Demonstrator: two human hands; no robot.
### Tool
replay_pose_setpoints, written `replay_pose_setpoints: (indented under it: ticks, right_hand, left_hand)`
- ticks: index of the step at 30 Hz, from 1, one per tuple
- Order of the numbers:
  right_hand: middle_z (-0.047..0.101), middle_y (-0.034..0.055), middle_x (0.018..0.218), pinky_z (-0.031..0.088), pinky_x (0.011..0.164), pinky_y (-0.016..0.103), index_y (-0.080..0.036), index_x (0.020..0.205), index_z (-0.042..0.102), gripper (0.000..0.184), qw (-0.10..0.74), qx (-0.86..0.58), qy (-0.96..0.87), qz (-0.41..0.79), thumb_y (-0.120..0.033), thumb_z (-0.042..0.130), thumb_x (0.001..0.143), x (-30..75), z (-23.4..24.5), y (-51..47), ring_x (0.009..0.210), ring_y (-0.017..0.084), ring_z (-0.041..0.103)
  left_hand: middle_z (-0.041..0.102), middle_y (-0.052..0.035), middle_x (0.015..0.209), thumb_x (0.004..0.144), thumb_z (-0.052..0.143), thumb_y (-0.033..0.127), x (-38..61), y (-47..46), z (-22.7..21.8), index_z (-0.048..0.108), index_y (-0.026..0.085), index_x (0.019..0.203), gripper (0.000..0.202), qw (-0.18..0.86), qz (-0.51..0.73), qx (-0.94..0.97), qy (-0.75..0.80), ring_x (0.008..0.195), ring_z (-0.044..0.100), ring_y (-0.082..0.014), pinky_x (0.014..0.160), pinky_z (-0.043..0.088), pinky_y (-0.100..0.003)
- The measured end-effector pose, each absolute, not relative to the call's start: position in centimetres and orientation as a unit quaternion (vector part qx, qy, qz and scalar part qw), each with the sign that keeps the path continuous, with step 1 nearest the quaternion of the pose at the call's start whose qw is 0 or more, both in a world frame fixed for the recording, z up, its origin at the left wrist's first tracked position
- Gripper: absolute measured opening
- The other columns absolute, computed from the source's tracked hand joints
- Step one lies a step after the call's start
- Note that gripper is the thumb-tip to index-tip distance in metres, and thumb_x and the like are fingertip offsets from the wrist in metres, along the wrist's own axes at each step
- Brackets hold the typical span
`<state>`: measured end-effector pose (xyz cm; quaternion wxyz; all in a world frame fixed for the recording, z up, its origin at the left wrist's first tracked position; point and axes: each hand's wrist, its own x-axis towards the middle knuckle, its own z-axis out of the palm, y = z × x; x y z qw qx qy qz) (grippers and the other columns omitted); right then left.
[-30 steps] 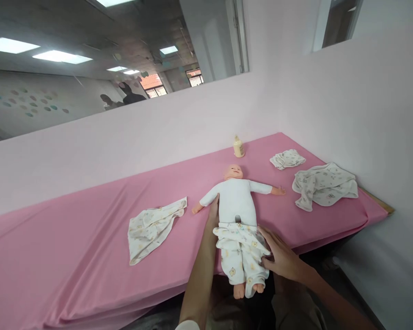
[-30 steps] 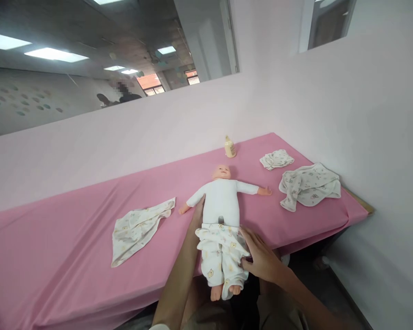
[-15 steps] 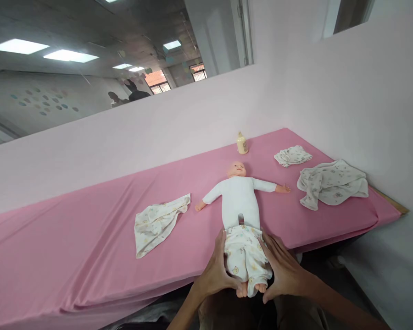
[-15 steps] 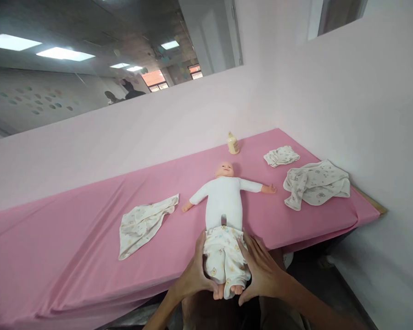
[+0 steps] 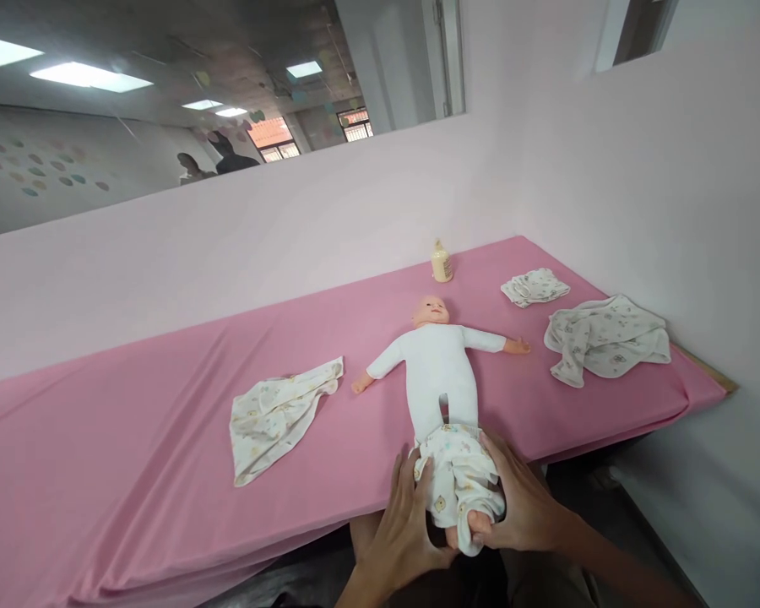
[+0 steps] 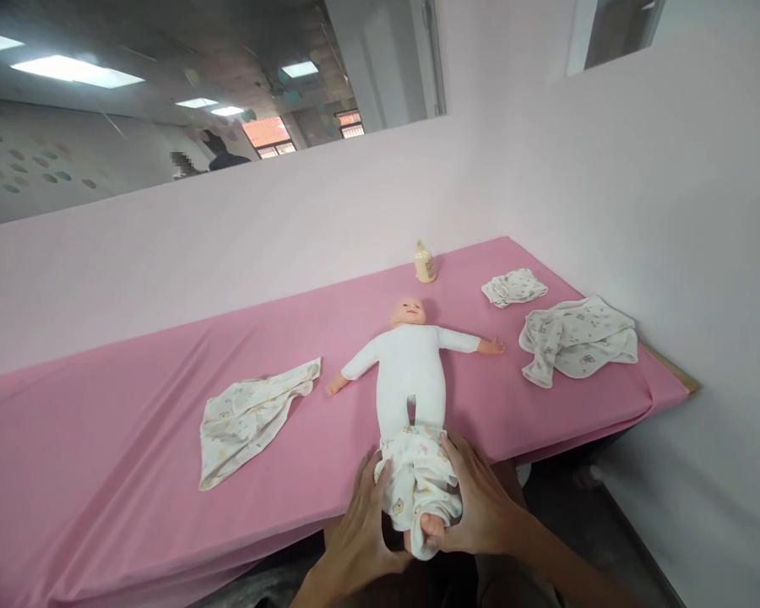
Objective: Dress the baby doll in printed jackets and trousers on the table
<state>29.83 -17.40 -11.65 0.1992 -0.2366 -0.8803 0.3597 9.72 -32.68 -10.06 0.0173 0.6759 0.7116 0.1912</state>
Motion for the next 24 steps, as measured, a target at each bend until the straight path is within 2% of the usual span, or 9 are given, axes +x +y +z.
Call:
replay_pose_setpoints:
  ticks: [2, 4, 10, 13, 16, 19, 22, 24]
  right_hand:
    - [0.03, 0.0191, 0.154, 0.034, 0.111, 0.056, -0.021, 0.155, 0.008, 0.113, 0.206, -0.231, -0.878, 0.364, -0.046, 0.073, 0.067, 30.1, -11.5, -17.1, 0.14, 0.039, 0.033]
    - [0.035, 0.0186, 0.151, 0.035, 0.11, 0.055, -0.021, 0.154, 0.011, 0.108, 0.209, -0.222, -0.876, 0.374, -0.043, 0.073, 0.069, 30.2, -11.2, -16.8, 0.138, 0.037, 0.036]
    - [0.038, 0.0175, 0.149, 0.037, 0.109, 0.055, -0.023, 0.153, 0.017, 0.113, 0.198, -0.244, -0.837, 0.447, -0.033, 0.079, 0.059, 29.5, -10.0, -15.4, 0.136, 0.036, 0.038]
    - [0.041, 0.0166, 0.146, 0.036, 0.11, 0.054, -0.022, 0.15, 0.024, 0.106, 0.188, -0.268, -0.807, 0.491, -0.032, 0.079, 0.06, 28.9, -9.3, -15.0, 0.135, 0.034, 0.04]
    - [0.041, 0.0157, 0.145, 0.039, 0.109, 0.051, -0.023, 0.147, 0.028, 0.096, 0.189, -0.286, -0.77, 0.538, -0.033, 0.077, 0.064, 28.5, -8.7, -15.0, 0.133, 0.031, 0.043]
    - [0.046, 0.0149, 0.14, 0.046, 0.102, 0.046, -0.022, 0.141, 0.036, 0.079, 0.199, -0.299, -0.745, 0.562, -0.037, 0.073, 0.072, 28.3, -8.7, -15.4, 0.126, 0.028, 0.05]
    - [0.052, 0.013, 0.13, 0.048, 0.099, 0.044, -0.021, 0.13, 0.046, 0.065, 0.207, -0.3, -0.762, 0.535, -0.035, 0.071, 0.072, 28.1, -9.0, -15.6, 0.12, 0.027, 0.052]
    - [0.052, 0.0118, 0.128, 0.047, 0.1, 0.044, -0.021, 0.126, 0.048, 0.063, 0.216, -0.297, -0.784, 0.5, -0.031, 0.073, 0.069, 28.0, -9.2, -15.6, 0.119, 0.027, 0.051]
  left_hand:
    - [0.023, -0.0223, 0.155, 0.071, 0.073, 0.035, 9.6, -32.7, -9.9, -0.001, 0.022, 0.155, 0.113, 0.002, 0.212, 0.673, 0.708, 0.146, 0.016, -0.0441, 0.11, 0.033, -0.061]
    - [0.029, -0.0218, 0.152, 0.071, 0.072, 0.037, 9.3, -32.4, -9.8, 0.003, 0.021, 0.154, 0.109, 0.012, 0.235, 0.659, 0.715, 0.145, 0.021, -0.0424, 0.111, 0.035, -0.059]
    - [0.041, -0.0173, 0.144, 0.071, 0.075, 0.035, 8.5, -30.4, -8.5, 0.021, 0.021, 0.148, 0.095, 0.106, 0.31, 0.574, 0.751, 0.133, 0.043, -0.0334, 0.107, 0.042, -0.051]
    - [0.047, -0.0132, 0.137, 0.072, 0.075, 0.032, 8.5, -29.5, -7.6, 0.031, 0.022, 0.143, 0.085, 0.147, 0.338, 0.536, 0.76, 0.126, 0.049, -0.0288, 0.104, 0.045, -0.047]
    - [0.053, -0.0102, 0.126, 0.077, 0.071, 0.033, 8.6, -29.1, -7.0, 0.044, 0.022, 0.133, 0.063, 0.146, 0.339, 0.525, 0.767, 0.118, 0.051, -0.027, 0.1, 0.047, -0.046]
    - [0.055, -0.0095, 0.114, 0.079, 0.069, 0.036, 8.7, -29.1, -6.6, 0.055, 0.022, 0.119, 0.045, 0.098, 0.311, 0.536, 0.779, 0.114, 0.049, -0.0291, 0.096, 0.046, -0.048]
    - [0.054, -0.0115, 0.122, 0.076, 0.073, 0.039, 8.8, -29.2, -6.6, 0.056, 0.021, 0.113, 0.045, 0.055, 0.29, 0.557, 0.776, 0.122, 0.044, -0.0333, 0.102, 0.04, -0.055]
    - [0.053, -0.012, 0.127, 0.077, 0.071, 0.04, 9.1, -29.2, -6.7, 0.053, 0.021, 0.115, 0.046, 0.052, 0.294, 0.574, 0.763, 0.125, 0.044, -0.0327, 0.107, 0.036, -0.056]
